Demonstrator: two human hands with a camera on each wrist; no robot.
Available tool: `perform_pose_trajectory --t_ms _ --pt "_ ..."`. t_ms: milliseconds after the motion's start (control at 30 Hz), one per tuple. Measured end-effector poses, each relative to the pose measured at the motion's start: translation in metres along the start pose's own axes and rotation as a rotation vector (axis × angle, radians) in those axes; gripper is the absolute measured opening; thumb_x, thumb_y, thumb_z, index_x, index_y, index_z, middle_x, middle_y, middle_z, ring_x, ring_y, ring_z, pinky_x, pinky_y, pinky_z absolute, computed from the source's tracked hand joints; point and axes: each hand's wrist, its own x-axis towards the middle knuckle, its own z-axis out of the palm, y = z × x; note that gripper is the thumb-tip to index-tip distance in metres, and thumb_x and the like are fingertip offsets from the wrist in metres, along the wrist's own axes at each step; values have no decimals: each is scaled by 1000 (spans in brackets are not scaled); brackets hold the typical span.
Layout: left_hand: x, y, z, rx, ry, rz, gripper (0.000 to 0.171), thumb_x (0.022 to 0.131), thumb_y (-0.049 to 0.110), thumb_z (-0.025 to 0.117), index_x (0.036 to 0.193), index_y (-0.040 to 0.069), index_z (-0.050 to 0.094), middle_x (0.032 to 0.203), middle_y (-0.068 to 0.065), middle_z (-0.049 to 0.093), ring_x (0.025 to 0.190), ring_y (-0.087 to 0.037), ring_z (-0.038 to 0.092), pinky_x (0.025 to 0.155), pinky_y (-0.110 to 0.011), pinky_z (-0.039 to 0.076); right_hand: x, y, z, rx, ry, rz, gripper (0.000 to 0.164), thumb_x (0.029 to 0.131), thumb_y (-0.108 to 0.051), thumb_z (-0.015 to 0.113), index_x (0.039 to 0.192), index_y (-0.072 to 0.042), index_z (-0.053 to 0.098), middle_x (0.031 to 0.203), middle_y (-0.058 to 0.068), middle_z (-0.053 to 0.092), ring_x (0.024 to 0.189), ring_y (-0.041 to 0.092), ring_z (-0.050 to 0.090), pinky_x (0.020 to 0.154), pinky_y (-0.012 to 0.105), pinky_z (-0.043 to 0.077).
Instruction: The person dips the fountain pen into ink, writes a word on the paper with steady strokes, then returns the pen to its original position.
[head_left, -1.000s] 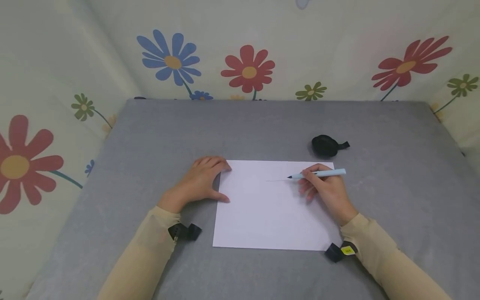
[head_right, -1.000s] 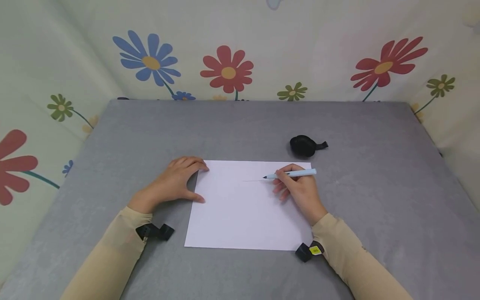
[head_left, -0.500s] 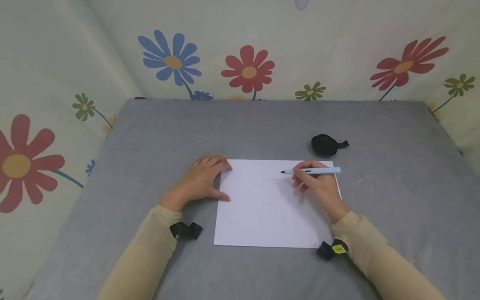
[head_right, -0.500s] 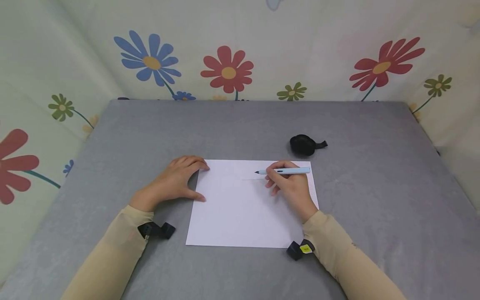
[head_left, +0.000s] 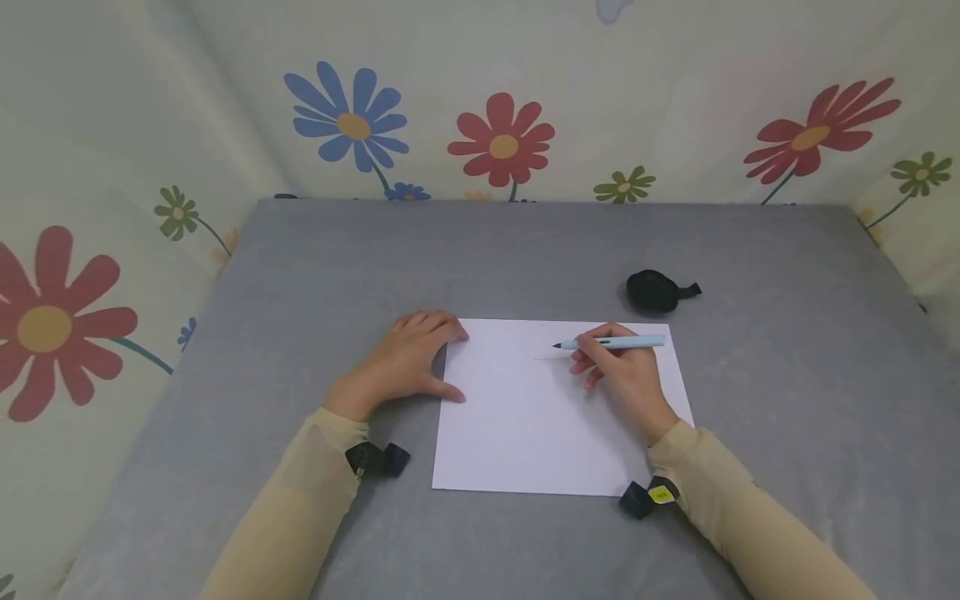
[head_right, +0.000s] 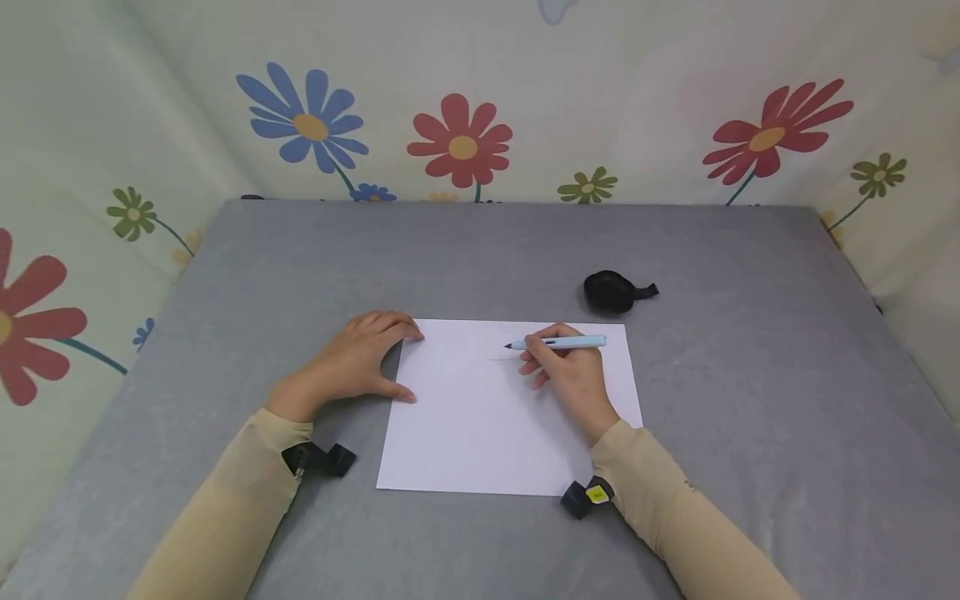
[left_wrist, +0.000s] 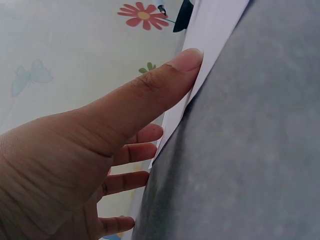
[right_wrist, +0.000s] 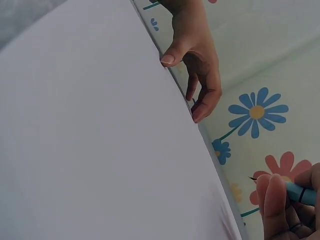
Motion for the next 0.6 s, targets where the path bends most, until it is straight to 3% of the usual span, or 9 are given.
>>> perform_pose_trajectory --t_ms 167,600 --pt "-1 1 -1 -3 13 17 85 62 58 82 129 13 54 138 -8 51 132 -30 42 112 -54 30 2 6 2 19 9 -7 27 94 -19 61 101 8 57 79 4 70 65 7 67 54 26 55" --pt "0 1 0 6 15 -2 85 62 57 83 129 13 55 139 -8 51 133 -29 42 112 -53 30 6 15 1 32 17 -19 25 95 -15 60 98 9 56 74 -2 68 62 6 65 52 23 54"
